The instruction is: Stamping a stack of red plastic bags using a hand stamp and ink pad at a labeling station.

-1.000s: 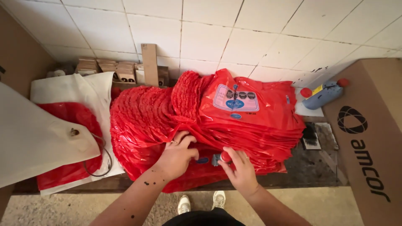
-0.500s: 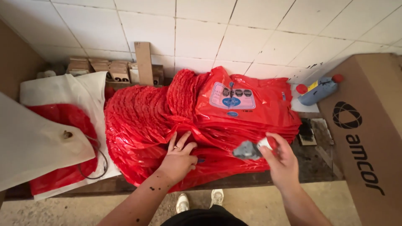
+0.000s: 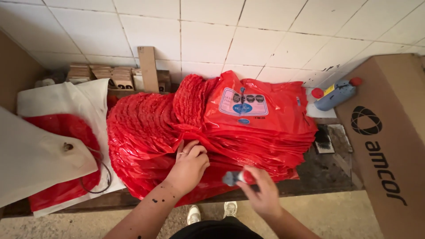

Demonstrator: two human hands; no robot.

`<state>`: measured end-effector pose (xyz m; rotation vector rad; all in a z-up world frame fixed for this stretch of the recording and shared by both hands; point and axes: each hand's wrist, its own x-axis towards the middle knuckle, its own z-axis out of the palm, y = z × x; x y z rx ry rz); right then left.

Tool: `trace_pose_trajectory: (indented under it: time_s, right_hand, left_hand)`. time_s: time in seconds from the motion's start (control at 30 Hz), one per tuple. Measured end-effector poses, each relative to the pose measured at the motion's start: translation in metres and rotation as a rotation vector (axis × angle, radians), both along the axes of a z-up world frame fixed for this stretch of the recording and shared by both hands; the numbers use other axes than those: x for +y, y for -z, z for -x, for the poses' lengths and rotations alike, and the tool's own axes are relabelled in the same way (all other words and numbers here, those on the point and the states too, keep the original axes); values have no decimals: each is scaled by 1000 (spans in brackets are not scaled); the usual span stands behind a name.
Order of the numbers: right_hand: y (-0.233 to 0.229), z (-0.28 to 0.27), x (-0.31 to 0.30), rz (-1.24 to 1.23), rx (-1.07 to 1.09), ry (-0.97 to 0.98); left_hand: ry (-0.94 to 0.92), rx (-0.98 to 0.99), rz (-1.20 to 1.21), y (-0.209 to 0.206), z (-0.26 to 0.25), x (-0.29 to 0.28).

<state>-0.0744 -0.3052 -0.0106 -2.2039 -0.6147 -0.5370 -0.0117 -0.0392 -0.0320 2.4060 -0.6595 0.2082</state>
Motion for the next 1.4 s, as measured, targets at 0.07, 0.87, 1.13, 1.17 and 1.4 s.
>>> trace_pose_trajectory:
  time_s: [0.07,0.87,1.13,1.17,1.4]
  right_hand:
    - [22,-8,12,54,-22,-2]
    - [-14,-75,-69,-988,881,255]
    - [-82,-112,-237,-190,485,824]
    - [-66,-120,-266,-153,411,813]
    - [-50,-143,-301,-28,574,706]
  left_hand:
    - [-16,-6,-17,5,-1,-2]
    - [93,219,-122,17,39,-11]
    - [-317,722,-99,40,45,-28]
    - [-353,691,-52,42,45,-29]
    - [-539,364,-106,66,55,-41]
